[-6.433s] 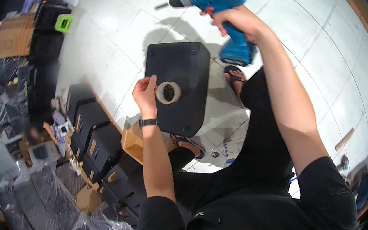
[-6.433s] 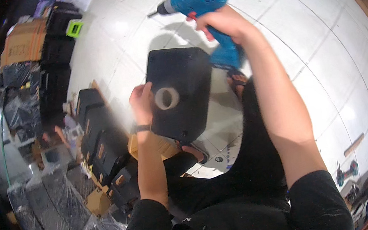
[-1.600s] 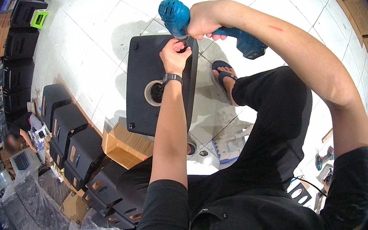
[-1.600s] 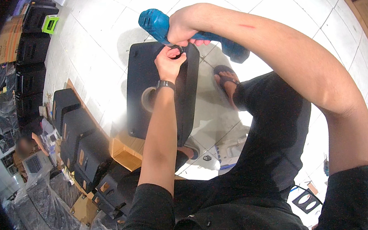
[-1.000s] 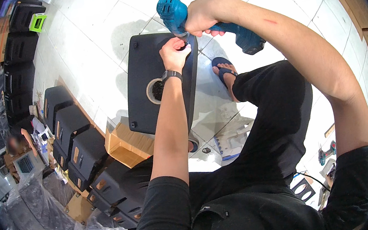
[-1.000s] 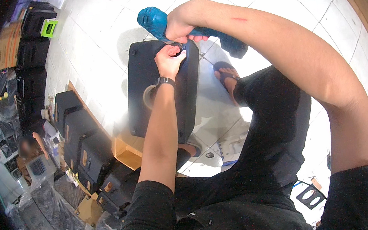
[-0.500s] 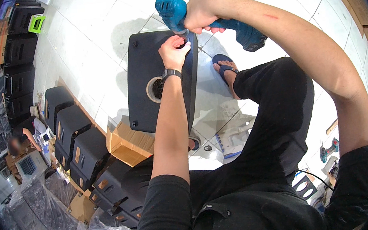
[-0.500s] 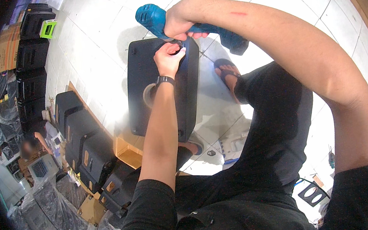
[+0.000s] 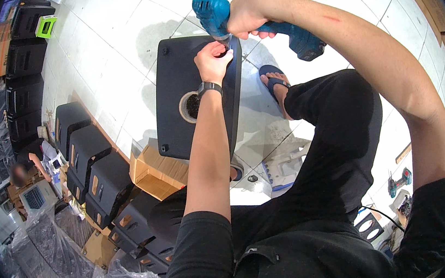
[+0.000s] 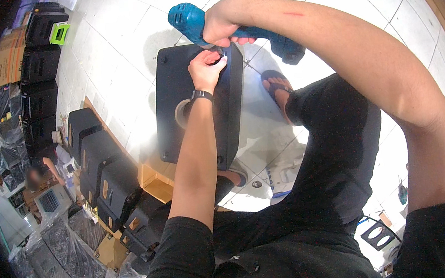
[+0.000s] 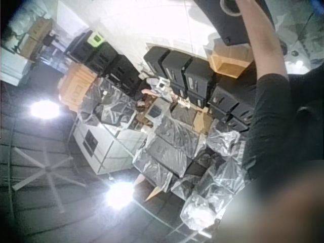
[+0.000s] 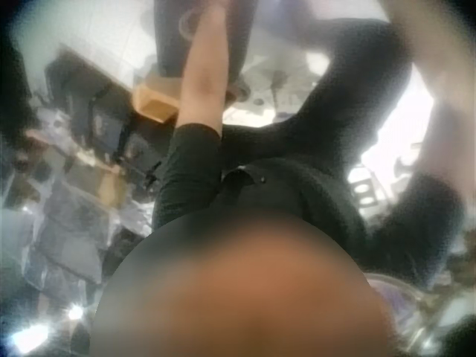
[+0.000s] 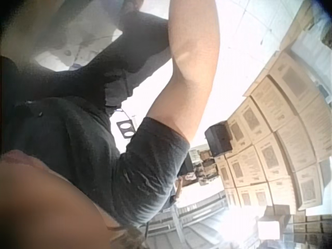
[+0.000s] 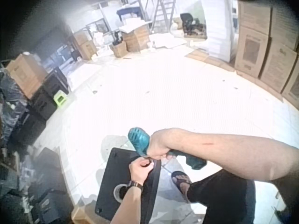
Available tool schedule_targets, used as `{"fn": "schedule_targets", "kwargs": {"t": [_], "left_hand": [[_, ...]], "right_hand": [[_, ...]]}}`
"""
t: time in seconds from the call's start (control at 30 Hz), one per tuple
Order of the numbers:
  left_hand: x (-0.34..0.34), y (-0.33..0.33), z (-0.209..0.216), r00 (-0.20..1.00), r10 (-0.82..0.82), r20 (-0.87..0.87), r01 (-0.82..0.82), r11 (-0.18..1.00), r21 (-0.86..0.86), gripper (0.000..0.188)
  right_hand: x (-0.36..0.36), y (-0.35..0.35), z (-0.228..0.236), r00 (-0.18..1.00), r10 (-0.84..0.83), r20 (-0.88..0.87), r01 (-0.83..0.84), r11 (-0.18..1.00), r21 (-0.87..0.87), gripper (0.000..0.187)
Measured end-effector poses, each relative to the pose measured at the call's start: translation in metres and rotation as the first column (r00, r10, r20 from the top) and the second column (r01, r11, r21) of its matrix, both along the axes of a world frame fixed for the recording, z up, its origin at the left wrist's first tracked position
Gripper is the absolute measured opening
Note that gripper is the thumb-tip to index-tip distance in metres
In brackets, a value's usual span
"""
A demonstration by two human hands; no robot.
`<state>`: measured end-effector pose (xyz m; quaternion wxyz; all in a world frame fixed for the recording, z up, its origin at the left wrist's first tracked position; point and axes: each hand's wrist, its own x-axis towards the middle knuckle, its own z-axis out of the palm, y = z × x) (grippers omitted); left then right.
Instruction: The person sits on the floor and uses a cordless drill to fasten screws into a black plastic speaker enclosure. They then insert a circular foam gasket into the enclosure's central opening and press it into place.
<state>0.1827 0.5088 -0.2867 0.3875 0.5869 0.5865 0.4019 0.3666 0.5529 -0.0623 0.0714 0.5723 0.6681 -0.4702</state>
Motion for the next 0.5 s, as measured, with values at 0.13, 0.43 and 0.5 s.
{"fn": "schedule_targets", "kwargs": {"t": [0.13,0.43,0.5], "left_hand": [[-0.0005,-0.0019,0.0017,1.000,0.004,-0.008,-0.004,1.000,0.007,0.036],[0.0050,-0.0025,0.0020,0.999,0.025,-0.045,-0.024,0.999,0.037,0.030],[0.0049,0.0007,-0.0015,0.998,0.037,-0.059,-0.033,0.997,0.065,0.030]], "right_hand": [[-0.0033,-0.0001,0.0008,1.000,0.019,0.022,-0.019,1.000,0.006,0.012],[-0.0003,0.0030,-0.0023,0.994,0.087,0.071,-0.088,0.996,0.020,0.015],[-0.0005,0.0046,0.0010,0.992,0.100,0.078,-0.103,0.994,0.034,0.016]]}}
